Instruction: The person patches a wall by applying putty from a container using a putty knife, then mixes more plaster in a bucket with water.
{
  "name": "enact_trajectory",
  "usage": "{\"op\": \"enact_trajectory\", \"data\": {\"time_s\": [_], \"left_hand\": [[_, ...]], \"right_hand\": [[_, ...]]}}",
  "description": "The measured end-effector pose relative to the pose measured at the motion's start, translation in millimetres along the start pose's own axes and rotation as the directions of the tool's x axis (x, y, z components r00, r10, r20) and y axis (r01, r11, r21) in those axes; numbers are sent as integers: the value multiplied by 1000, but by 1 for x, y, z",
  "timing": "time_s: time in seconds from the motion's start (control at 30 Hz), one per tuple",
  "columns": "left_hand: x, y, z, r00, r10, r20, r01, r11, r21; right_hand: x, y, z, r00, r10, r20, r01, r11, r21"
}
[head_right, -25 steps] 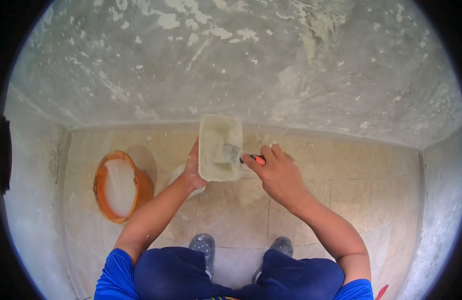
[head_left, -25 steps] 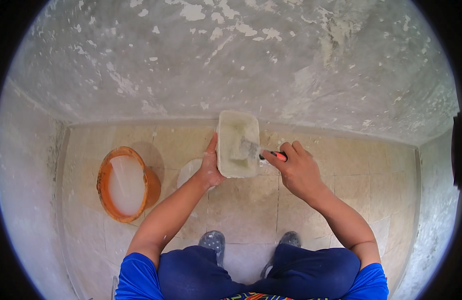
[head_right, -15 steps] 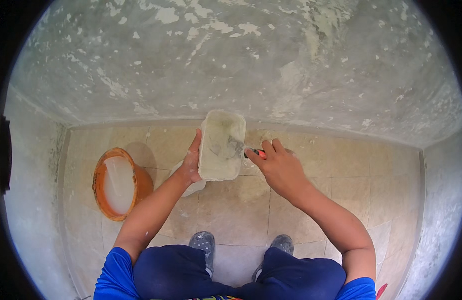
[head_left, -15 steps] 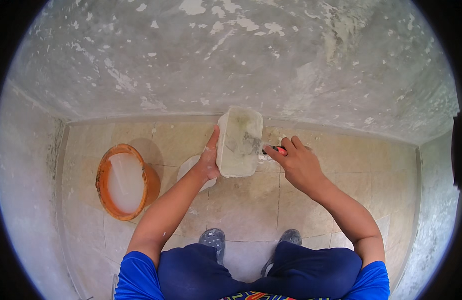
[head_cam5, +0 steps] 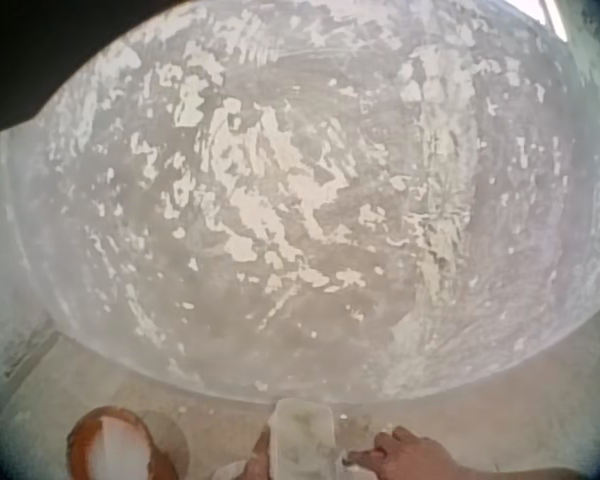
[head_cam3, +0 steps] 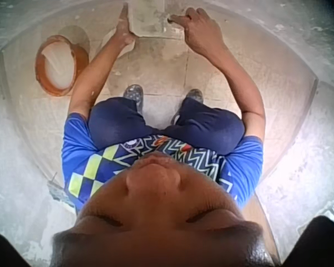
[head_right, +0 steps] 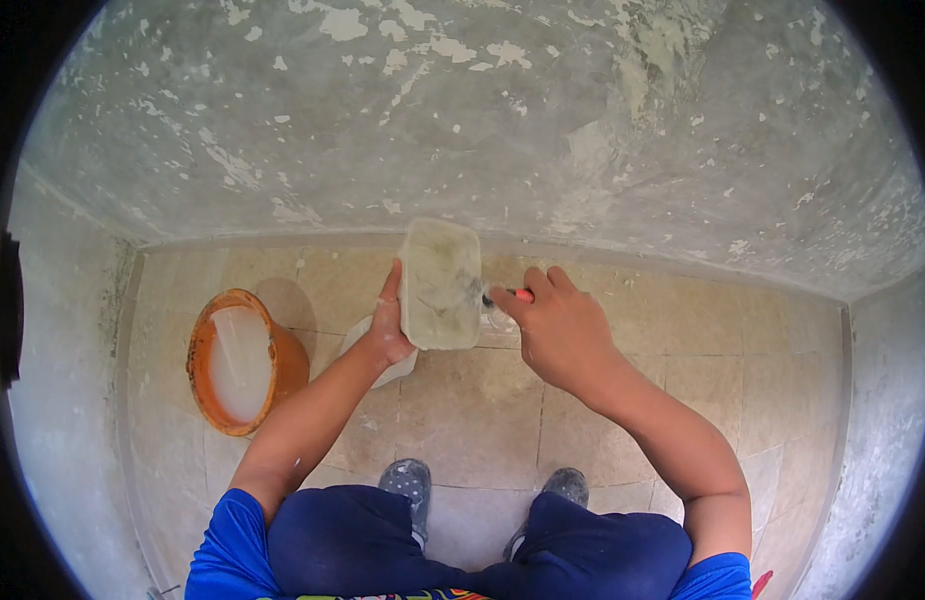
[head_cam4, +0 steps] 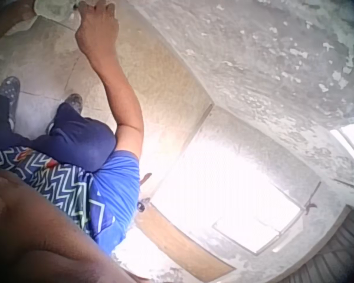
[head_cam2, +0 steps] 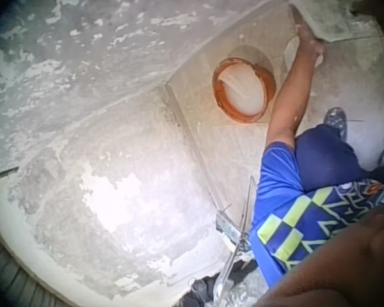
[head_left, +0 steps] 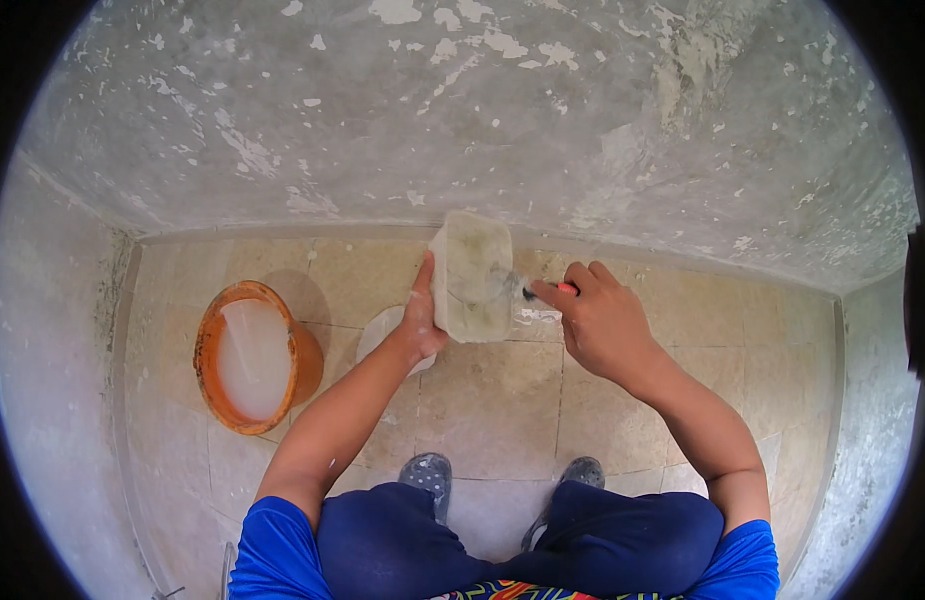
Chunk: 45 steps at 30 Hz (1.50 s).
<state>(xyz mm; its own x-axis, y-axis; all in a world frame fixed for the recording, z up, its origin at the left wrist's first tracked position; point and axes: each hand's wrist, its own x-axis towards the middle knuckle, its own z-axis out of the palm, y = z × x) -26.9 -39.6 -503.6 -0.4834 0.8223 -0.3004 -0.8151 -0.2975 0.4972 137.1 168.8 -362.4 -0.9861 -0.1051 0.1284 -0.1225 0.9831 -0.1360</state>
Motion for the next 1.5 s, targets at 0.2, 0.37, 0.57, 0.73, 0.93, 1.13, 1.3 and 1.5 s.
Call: {"op": "enact_trajectory", "data": {"time_s": [0.2, 0.37, 0.57, 0.73, 0.93, 1.13, 1.3, 1.5], "left_hand": [[3, -8, 1, 997, -68, -32, 69, 997, 40], [6, -6, -6, 992, 52, -117, -41, 994, 97], [1, 2, 6, 980, 189, -54, -184, 979, 90], [2, -8, 10, 976, 185, -113, -168, 975, 147], [3, -4, 10, 979, 176, -101, -168, 983, 75], [-11, 11, 29, 997, 63, 41, -59, 995, -85], [-13, 14, 27, 990, 30, 141, -8, 987, -159], [-14, 16, 29, 991, 43, 128, -27, 992, -123]], "right_hand": [[15, 7, 32, 994, -13, -107, 1, 994, -105], [-1, -30, 43, 983, -5, 181, 8, 1000, -16], [-2, -46, 26, 966, 25, 256, -99, 955, 279], [9, -24, 34, 974, 53, 218, -174, 793, 584], [12, -5, 18, 722, 126, 680, -683, -26, 730], [-16, 5, 17, 942, 287, 177, -299, 470, 831], [-18, -5, 1, 986, 113, -124, -10, 777, 629], [-21, 8, -1, 915, 234, 328, -394, 350, 850]]}}
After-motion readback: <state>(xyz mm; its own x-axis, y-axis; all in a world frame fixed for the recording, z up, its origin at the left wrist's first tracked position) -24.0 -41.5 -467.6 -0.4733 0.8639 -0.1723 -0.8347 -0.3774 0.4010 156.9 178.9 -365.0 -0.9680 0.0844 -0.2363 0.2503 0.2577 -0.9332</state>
